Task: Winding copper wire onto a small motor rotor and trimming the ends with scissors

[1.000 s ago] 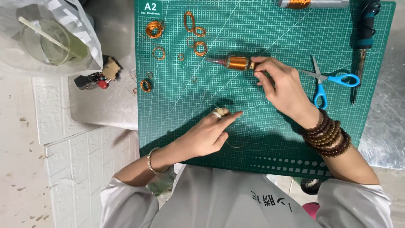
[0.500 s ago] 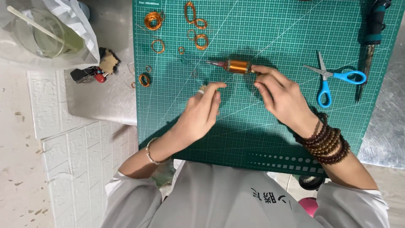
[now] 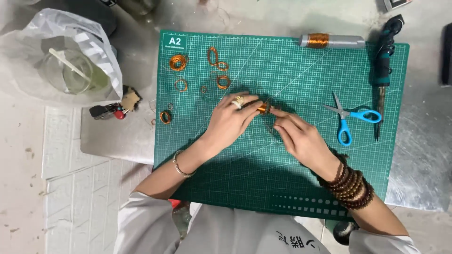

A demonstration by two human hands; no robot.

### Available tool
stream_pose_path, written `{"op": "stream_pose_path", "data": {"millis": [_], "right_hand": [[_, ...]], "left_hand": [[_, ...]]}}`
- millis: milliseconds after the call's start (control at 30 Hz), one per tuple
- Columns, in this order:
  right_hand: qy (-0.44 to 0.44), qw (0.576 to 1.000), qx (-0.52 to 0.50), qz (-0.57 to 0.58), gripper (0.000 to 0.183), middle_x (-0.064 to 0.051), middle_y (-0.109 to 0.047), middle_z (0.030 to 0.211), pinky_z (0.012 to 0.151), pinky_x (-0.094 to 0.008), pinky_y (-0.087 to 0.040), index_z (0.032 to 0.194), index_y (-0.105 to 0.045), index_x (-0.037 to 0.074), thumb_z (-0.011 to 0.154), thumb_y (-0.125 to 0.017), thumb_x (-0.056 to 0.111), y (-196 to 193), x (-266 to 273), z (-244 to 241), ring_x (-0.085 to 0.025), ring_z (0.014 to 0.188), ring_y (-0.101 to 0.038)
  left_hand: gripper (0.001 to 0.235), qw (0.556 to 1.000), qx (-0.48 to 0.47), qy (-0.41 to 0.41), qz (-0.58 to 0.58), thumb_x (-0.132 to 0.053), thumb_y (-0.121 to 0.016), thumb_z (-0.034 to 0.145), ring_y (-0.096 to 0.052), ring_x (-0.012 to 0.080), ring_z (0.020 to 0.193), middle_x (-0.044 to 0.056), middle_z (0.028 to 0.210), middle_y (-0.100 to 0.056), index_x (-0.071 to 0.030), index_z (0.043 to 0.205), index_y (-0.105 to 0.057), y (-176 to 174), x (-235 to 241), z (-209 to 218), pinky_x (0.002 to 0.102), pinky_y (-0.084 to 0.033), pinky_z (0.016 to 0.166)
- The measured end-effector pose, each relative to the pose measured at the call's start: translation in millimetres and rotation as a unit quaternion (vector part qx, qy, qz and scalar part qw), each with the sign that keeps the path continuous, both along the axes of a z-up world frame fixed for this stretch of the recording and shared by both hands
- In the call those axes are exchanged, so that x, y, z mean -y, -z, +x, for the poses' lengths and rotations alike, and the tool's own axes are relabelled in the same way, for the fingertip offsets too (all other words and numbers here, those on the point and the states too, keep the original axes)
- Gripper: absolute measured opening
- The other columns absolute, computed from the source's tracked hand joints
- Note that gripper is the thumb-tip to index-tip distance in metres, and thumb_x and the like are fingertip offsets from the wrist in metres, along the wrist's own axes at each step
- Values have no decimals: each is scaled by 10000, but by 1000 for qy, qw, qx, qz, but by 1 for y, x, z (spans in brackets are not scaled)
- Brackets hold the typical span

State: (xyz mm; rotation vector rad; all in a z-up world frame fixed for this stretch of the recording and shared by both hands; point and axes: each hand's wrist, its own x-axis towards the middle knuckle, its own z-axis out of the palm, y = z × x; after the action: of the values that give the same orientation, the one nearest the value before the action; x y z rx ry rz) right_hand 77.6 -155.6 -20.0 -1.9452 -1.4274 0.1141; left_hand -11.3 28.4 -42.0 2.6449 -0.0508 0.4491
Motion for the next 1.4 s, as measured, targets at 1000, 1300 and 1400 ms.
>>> {"op": "stream_pose_path", "data": {"millis": [1000, 1300, 1400], "right_hand": [[22, 942, -322, 88, 97, -289, -494, 1218, 470, -278, -534, 916, -564, -109, 931, -469, -92, 11, 0, 15, -217, 635, -621], [29, 913, -390, 111, 98, -274, -589, 1111, 355, -247, -509, 914, -581, -102, 926, -487, -79, 16, -6, 18, -184, 470, -607], [69, 920, -359, 142, 108, -298, -611, 1007, 381, -264, -517, 942, -608, -127, 935, -505, -95, 18, -1, 21, -267, 591, -643]], "left_hand": [[82, 989, 92, -16, -119, -103, -723, 820, -679, 242, 922, 80, 956, -697, -56, 881, -693, 17, -7, -9, 354, -568, 816], [73, 988, 85, -7, -132, -93, -715, 825, -683, 249, 905, 88, 942, -687, -40, 864, -685, 20, -4, -10, 358, -566, 817], [73, 988, 81, -8, -133, -91, -717, 822, -683, 253, 901, 90, 940, -683, -39, 859, -682, 23, -3, -12, 364, -565, 820]]}}
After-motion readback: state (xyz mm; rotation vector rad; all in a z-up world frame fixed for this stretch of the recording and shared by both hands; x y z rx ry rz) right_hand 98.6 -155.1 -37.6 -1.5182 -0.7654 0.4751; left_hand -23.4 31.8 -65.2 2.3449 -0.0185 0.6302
